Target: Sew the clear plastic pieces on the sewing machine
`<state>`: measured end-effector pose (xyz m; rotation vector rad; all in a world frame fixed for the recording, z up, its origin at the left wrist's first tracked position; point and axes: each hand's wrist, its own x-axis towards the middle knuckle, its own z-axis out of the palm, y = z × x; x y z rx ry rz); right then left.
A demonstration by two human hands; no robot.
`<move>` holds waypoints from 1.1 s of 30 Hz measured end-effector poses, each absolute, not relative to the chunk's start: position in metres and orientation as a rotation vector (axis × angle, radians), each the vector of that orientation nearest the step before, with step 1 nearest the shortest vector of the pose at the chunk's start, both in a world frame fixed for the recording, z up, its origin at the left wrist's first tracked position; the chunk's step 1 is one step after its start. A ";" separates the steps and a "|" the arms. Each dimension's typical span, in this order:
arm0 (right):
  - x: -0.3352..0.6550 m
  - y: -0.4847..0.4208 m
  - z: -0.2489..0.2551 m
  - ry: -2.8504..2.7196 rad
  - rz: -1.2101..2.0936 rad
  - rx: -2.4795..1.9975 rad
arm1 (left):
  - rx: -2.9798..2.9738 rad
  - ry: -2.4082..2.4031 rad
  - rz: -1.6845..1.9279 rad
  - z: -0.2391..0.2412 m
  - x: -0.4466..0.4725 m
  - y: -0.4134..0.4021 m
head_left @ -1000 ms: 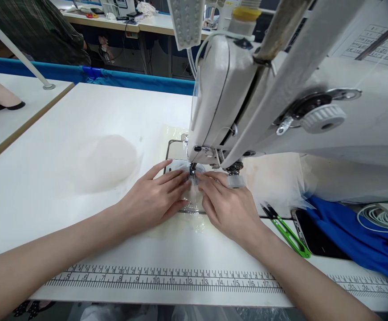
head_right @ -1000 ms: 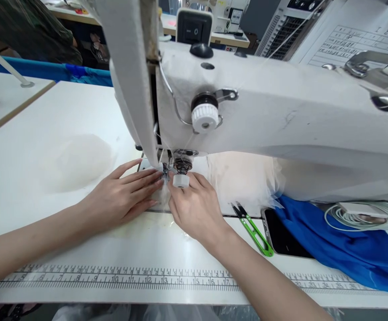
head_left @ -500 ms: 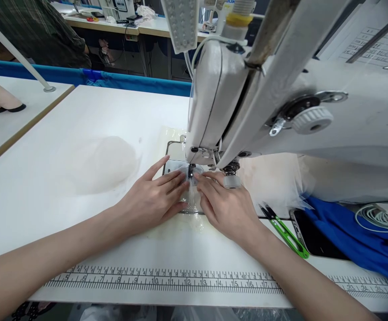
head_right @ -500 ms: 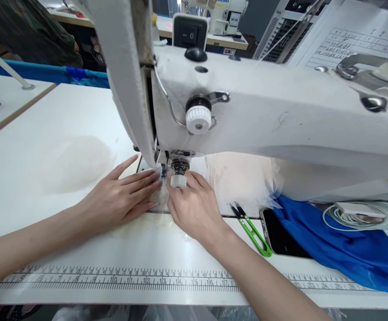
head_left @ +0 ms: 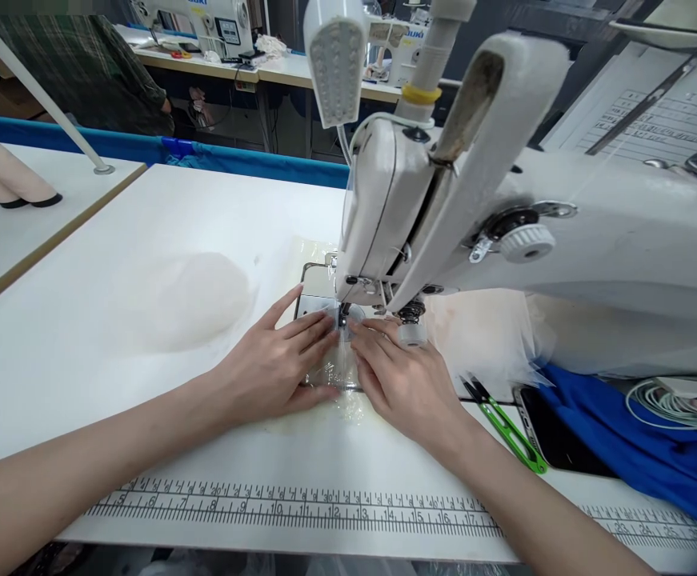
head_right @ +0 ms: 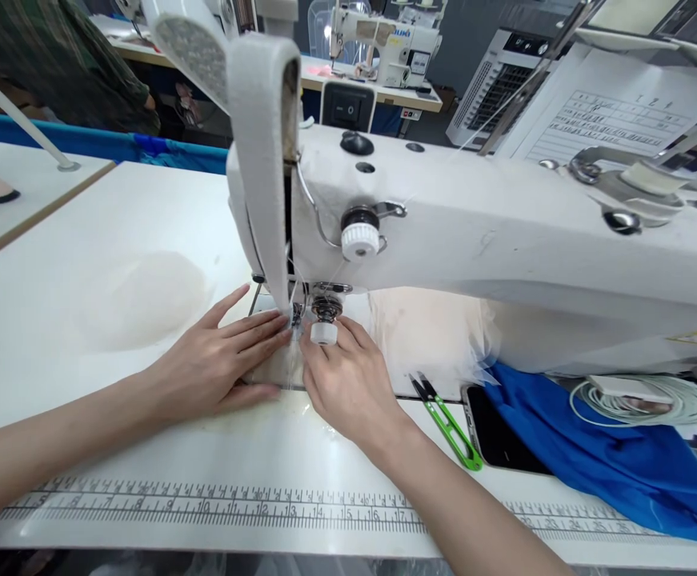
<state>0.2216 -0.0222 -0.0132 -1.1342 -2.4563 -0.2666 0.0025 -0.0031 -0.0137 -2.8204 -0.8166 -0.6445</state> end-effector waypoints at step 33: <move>0.228 -0.030 -0.004 -2.487 -0.271 -0.828 | -2.713 -0.694 -0.621 -0.015 0.001 -0.010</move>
